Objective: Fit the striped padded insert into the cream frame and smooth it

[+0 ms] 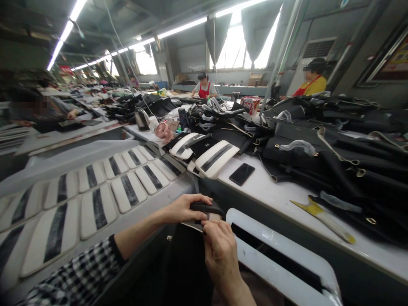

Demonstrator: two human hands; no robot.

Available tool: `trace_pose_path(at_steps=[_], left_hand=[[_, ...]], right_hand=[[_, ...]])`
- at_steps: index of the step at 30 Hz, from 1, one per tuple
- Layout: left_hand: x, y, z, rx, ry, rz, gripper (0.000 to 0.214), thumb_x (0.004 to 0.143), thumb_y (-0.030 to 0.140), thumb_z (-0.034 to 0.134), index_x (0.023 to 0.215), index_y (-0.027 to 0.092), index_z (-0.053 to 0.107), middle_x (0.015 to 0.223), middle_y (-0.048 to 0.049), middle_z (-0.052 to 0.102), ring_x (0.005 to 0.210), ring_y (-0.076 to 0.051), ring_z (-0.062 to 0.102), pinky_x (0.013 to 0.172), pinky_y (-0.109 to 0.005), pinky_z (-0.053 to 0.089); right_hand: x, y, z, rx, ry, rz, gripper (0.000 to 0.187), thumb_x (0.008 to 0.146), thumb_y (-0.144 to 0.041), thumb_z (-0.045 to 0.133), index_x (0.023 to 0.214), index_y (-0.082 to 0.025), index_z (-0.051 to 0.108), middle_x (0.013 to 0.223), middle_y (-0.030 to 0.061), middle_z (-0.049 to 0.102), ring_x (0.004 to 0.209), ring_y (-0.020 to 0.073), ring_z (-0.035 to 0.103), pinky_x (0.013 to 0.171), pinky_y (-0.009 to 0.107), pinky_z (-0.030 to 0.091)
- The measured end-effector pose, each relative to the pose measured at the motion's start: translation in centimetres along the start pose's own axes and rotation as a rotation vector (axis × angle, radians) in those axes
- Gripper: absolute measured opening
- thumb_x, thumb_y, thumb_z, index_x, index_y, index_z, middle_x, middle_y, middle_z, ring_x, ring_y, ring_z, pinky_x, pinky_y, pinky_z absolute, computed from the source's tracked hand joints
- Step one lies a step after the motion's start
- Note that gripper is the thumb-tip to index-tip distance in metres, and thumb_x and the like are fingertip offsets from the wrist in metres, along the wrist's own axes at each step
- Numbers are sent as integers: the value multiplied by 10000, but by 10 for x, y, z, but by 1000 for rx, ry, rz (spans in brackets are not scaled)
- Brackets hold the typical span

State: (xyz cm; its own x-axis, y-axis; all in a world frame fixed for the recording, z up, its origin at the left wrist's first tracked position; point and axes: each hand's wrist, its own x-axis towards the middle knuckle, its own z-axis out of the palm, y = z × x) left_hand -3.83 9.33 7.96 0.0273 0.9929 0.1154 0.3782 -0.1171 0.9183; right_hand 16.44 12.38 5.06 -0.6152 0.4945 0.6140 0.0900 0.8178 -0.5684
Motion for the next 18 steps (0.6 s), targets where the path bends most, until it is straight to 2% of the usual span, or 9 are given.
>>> trace_pose_path(at_steps=[2,4,8,11,15,18], left_hand=[[-3,0,6,-13,16,-59,422,727,316,767,1130,222,683,1191,-53,669,1125,-263,606,1024,-352,426],[-6,0,9,-7,19,-53,413,718,306,776,1112,217,690,1169,-47,681,1113,-266,614,1019,-351,436],[-10,1,12,-41,6,-2,375,735,288,767,1095,211,693,1217,-56,663,1151,-257,596,1051,-345,411],[-12,1,15,-48,-6,14,371,740,280,769,1096,210,692,1202,-53,670,1127,-250,608,1035,-337,422],[-13,2,22,-67,-45,52,382,748,263,767,1116,206,684,1198,-50,670,1130,-241,605,1040,-323,415],[-14,4,26,-56,-36,75,393,753,251,760,1134,200,677,1205,-54,665,1138,-238,601,1049,-319,408]], right_hand=[[-4,-6,-2,-1,2,-22,215,921,-60,415,906,-203,575,939,63,683,883,191,610,777,344,492],[-12,-14,-4,-26,3,-67,246,913,-39,400,902,-198,587,909,66,693,838,182,623,745,328,506],[-37,-31,-5,-205,6,-301,301,902,-33,355,840,-167,618,901,103,729,760,186,663,716,328,526],[-56,-39,-6,-359,-12,-424,347,899,-19,353,752,-165,632,885,106,747,720,189,690,701,315,542],[-71,-45,-8,-462,-58,-531,378,864,39,375,715,-172,651,840,84,754,690,186,700,666,292,557],[-77,-49,-11,-484,-89,-528,386,852,53,371,718,-184,646,841,83,755,678,182,691,662,297,561]])
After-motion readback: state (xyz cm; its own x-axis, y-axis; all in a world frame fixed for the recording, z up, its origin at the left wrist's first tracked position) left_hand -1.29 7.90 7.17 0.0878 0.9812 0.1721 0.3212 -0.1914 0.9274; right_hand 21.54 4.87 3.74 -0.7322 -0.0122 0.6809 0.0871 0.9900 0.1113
